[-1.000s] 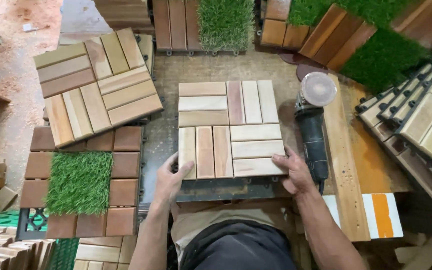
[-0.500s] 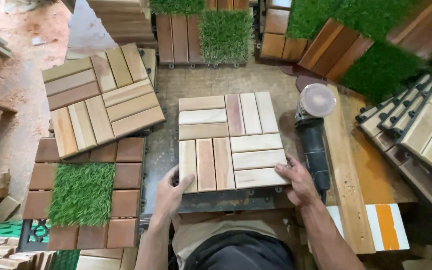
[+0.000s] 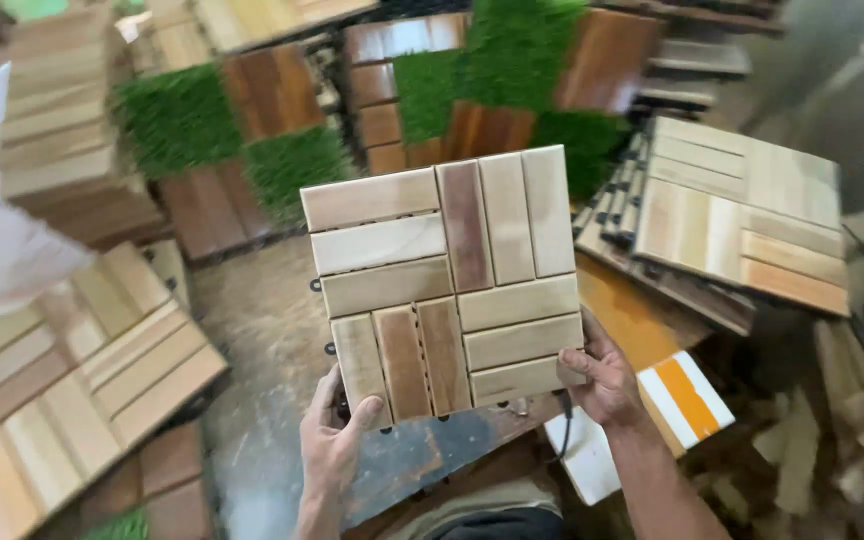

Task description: Sanding the surface and edges of wooden interlocking floor tiles using an angle grinder with a sanding disc and manual sandpaper.

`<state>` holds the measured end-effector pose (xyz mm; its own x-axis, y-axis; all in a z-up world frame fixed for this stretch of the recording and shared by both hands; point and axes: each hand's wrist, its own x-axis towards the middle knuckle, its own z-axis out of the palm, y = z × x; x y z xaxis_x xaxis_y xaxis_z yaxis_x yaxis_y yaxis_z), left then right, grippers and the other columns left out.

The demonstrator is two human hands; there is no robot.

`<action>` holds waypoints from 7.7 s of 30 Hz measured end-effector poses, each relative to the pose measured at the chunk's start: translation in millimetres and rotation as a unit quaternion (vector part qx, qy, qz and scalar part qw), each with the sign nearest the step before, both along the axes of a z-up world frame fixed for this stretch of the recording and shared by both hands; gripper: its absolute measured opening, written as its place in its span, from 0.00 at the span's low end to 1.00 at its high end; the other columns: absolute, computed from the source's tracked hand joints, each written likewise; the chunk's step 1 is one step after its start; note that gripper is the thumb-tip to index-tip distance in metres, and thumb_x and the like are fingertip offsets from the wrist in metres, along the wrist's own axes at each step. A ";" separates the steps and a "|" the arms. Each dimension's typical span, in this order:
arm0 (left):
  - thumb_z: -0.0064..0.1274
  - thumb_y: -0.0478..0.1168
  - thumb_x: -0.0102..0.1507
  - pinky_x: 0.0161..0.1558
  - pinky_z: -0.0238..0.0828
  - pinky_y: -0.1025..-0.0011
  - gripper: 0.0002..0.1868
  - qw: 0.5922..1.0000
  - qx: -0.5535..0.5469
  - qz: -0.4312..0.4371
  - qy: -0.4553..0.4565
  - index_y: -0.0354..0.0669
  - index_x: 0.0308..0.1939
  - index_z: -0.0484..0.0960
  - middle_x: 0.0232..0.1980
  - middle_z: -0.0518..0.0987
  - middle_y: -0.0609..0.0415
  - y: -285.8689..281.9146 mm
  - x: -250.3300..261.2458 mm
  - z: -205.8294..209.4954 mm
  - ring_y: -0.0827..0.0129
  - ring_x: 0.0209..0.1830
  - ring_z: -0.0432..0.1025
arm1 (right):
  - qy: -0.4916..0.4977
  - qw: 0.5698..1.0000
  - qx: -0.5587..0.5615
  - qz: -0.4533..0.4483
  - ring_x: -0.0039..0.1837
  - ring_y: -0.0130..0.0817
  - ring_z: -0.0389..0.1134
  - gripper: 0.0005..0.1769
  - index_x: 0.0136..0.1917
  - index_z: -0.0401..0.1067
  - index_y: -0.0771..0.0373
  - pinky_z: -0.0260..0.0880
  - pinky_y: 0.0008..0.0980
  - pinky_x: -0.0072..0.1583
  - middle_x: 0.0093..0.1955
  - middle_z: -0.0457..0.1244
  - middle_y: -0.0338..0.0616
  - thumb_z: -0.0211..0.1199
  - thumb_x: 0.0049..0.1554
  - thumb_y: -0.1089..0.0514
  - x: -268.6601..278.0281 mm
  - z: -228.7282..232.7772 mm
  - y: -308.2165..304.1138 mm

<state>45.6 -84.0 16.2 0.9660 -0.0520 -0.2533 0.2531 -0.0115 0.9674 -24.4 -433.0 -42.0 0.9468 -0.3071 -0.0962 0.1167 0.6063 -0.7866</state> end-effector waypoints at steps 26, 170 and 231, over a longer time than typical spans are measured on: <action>0.64 0.53 0.58 0.71 0.61 0.54 0.28 0.885 0.107 -0.391 -0.231 0.37 0.50 0.72 0.69 0.71 0.38 -418.2 119.8 -29.0 0.46 0.72 0.65 | 0.400 0.744 -0.414 -0.338 0.76 0.51 0.58 0.44 0.79 0.62 0.47 0.59 0.53 0.72 0.74 0.60 0.52 0.70 0.54 0.36 -69.0 11.7 -342.8; 0.44 0.78 0.59 0.61 0.67 0.53 0.47 0.877 0.466 -0.030 0.113 0.36 0.54 0.77 0.55 0.78 0.41 75.7 39.7 -71.0 0.49 0.60 0.71 | 0.273 0.713 -0.611 0.207 0.83 0.54 0.45 0.49 0.80 0.55 0.59 0.46 0.53 0.78 0.82 0.48 0.57 0.61 0.54 0.35 152.8 11.1 110.3; 0.38 0.72 0.67 0.79 0.30 0.43 0.47 0.783 0.580 -0.089 -0.204 0.41 0.77 0.62 0.83 0.52 0.44 11.1 68.1 -96.3 0.49 0.85 0.38 | -0.037 0.506 -0.862 -0.017 0.81 0.56 0.52 0.43 0.77 0.62 0.68 0.52 0.50 0.77 0.79 0.55 0.61 0.50 0.64 0.31 76.5 -61.0 125.9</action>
